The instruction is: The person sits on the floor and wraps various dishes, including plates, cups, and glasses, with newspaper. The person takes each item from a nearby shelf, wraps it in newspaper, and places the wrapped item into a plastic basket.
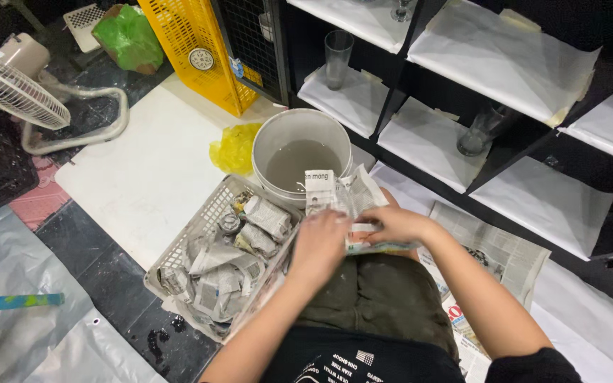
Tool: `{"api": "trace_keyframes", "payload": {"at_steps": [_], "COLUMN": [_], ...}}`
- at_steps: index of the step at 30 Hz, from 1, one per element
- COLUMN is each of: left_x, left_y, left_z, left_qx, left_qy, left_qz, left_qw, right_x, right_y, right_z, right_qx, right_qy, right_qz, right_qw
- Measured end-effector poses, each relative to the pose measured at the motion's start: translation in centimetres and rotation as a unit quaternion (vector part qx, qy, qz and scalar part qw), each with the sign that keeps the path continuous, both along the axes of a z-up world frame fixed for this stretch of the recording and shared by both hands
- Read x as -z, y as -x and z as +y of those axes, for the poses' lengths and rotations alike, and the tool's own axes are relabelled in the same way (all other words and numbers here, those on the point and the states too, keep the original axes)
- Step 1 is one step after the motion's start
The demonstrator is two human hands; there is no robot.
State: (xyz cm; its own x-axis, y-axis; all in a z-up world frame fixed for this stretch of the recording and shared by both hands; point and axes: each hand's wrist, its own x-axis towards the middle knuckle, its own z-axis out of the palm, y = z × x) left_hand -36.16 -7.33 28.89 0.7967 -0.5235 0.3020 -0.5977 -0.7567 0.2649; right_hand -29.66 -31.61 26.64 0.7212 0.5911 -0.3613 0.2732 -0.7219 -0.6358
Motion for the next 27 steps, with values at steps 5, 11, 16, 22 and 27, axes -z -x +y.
{"api": "trace_keyframes", "payload": {"at_steps": [5,11,16,22,27], "left_x": [2.0,4.2,4.6,1.5,1.2], "left_y": [0.9,-3.4,-6.9,-5.1,-2.5], "left_z": [-1.1,1.3,1.2,0.3,0.4], "left_qx": [-0.004,0.052,0.084,0.025,0.036], "left_qy": [-0.071,0.051,0.027,-0.038,-0.065], "left_qz": [0.048,0.192,0.362,0.138,0.064], "left_qw": [0.996,0.979,0.928,0.989,0.995], "right_x": [0.2,-4.5,-4.3,-1.2,1.7], "right_y": [-1.7,3.1,7.6,5.9,0.1], "right_z": [0.2,1.9,4.3,3.1,1.3], "right_qx": [-0.062,0.043,-0.023,-0.004,0.000], "right_qy": [0.042,0.040,0.065,0.037,-0.042], "right_qz": [-0.044,-0.308,-0.375,-0.308,-0.110], "right_qw": [0.996,0.950,0.924,0.951,0.993]}}
